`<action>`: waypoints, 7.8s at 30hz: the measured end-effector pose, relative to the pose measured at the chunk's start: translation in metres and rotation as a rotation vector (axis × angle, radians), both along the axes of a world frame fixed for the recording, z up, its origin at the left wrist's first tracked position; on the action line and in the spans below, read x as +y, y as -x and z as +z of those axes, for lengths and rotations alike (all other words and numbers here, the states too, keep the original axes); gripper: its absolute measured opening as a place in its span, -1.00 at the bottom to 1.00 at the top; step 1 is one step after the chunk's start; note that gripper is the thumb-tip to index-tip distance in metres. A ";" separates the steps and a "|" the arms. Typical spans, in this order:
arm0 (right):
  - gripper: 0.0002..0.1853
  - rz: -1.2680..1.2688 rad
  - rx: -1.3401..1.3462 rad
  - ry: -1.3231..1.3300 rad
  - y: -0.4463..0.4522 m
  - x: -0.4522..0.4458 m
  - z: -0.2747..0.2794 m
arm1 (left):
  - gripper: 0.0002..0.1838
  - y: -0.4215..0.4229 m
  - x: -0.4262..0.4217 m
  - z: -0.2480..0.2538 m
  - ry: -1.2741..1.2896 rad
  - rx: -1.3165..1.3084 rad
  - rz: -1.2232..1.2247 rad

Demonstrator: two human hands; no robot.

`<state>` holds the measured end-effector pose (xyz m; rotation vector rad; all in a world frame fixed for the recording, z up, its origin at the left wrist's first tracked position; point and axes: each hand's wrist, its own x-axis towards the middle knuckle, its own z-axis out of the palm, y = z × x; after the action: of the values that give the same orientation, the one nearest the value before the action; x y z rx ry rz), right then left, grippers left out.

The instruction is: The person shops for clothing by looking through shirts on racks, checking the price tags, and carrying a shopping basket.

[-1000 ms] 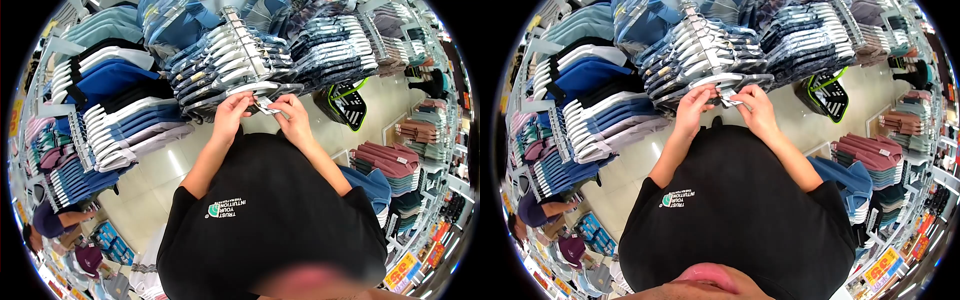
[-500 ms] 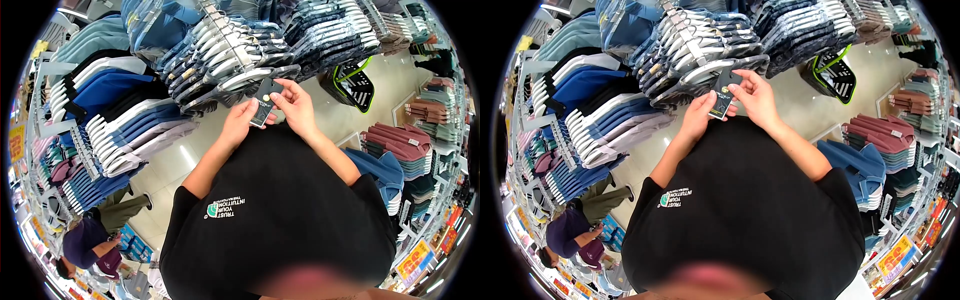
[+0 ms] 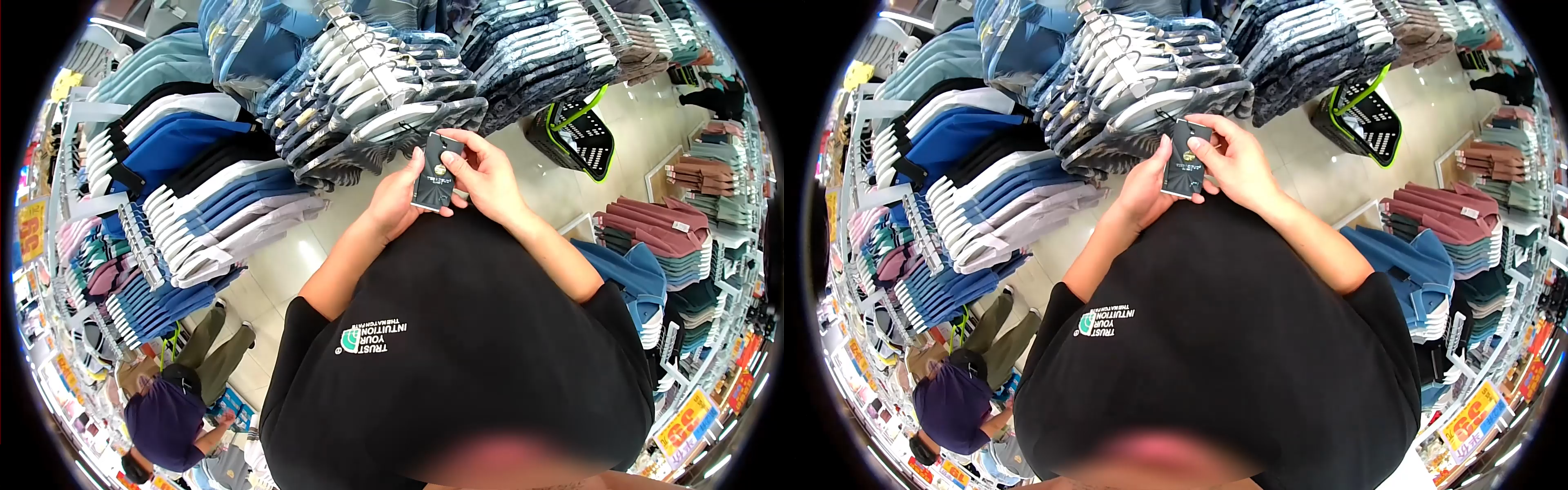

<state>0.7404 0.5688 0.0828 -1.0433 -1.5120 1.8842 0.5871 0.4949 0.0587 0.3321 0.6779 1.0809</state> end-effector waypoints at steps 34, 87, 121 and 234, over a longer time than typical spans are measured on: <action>-0.16 0.261 -0.484 -0.954 0.004 -0.012 0.041 | -0.58 0.001 0.010 0.012 0.057 -0.333 0.192; -0.59 0.163 -0.395 -1.196 0.006 -0.012 0.039 | -0.56 0.002 0.013 0.002 0.065 -0.222 0.309; -0.55 -0.086 -0.128 -0.678 -0.014 -0.018 0.015 | -0.58 -0.013 0.020 0.005 -0.126 -0.177 0.432; -0.69 -0.105 0.120 0.119 -0.002 -0.009 -0.034 | -0.63 0.009 0.006 -0.018 -0.369 0.894 0.019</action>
<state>0.7425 0.5600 0.0486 -1.0220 -1.2668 1.9455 0.5777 0.5007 0.0411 1.1678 1.2664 1.0523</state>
